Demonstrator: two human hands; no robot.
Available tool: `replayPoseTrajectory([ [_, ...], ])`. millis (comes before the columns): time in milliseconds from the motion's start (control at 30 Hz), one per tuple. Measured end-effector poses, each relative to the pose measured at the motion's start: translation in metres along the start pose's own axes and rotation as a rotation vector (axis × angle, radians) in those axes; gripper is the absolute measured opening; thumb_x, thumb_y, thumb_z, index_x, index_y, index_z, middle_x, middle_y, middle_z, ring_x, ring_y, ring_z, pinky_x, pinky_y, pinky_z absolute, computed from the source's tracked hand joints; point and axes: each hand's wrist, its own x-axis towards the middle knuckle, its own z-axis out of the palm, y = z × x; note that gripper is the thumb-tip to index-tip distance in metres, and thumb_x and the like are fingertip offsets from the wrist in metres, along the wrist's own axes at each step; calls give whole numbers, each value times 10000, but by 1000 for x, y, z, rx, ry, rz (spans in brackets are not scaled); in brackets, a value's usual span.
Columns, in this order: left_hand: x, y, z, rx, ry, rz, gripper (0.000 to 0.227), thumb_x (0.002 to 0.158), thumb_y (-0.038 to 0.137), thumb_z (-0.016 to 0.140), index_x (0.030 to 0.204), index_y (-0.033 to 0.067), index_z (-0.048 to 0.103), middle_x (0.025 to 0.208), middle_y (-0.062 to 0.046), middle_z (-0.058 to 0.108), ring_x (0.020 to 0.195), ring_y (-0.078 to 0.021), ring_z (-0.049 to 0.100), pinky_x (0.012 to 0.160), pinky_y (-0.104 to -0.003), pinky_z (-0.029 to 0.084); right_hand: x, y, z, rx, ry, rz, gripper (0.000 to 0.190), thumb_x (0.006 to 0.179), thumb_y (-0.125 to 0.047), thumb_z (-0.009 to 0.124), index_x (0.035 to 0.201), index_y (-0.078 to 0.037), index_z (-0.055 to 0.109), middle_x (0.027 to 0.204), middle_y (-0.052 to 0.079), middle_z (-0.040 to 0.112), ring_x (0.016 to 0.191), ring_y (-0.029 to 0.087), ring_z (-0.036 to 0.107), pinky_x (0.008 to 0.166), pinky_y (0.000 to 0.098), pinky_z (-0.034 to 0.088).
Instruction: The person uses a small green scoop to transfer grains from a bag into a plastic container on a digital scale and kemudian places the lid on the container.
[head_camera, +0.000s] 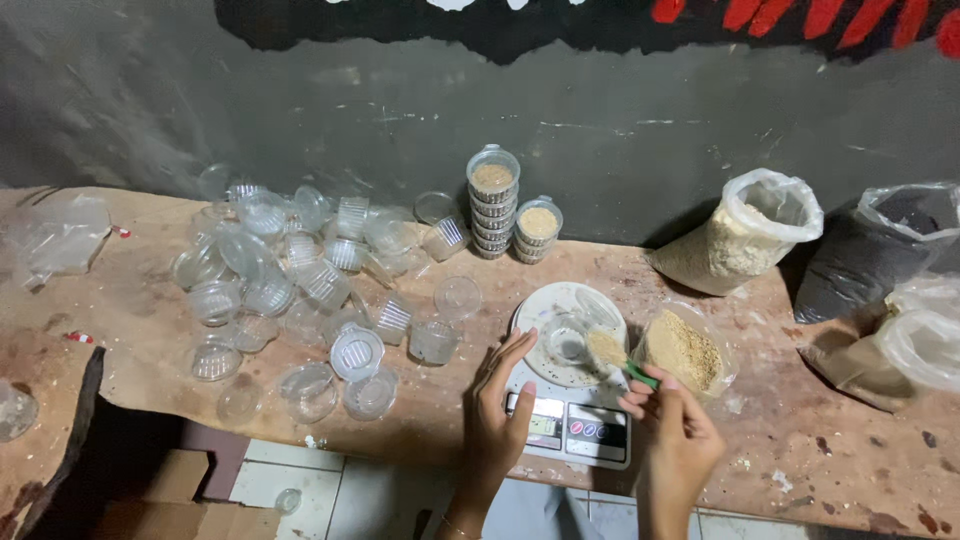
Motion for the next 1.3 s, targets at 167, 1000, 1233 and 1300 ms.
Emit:
replayPoseTrajectory([
  [167, 0, -5, -3, -25, -31, 15, 572, 996, 411, 390, 1356, 39, 633, 1417, -137, 656, 1414, -344, 541, 1180, -475, 362, 0, 6, 17, -57, -50, -19, 277, 1076, -121, 545, 1171, 80, 709, 886, 221, 709, 758, 235, 687, 790, 326, 652],
  [1000, -2, 11, -4, 6, -78, 9, 524, 1004, 390, 402, 1341, 78, 654, 1419, -116, 659, 1432, -333, 519, 1201, -516, 318, -17, -11, 35, -316, -133, -165, 268, 1006, -125, 603, 1193, 2, 747, 943, 146, 787, 818, 171, 756, 816, 269, 622],
  [1233, -3, 11, -4, -1, -78, 7, 534, 1017, 427, 389, 1341, 94, 653, 1423, -97, 659, 1440, -324, 513, 1204, -509, 310, -21, -17, 31, -370, -127, -226, 249, 1013, -104, 599, 1192, -23, 752, 994, 122, 786, 855, 154, 743, 840, 270, 609],
  [1300, -3, 10, -4, 3, -72, 24, 515, 1008, 407, 408, 1335, 94, 655, 1411, -104, 668, 1432, -330, 524, 1189, -487, 330, -20, -17, 27, -515, -180, -434, 213, 1012, -91, 631, 1165, -92, 780, 932, 58, 763, 785, 100, 681, 714, 235, 508],
])
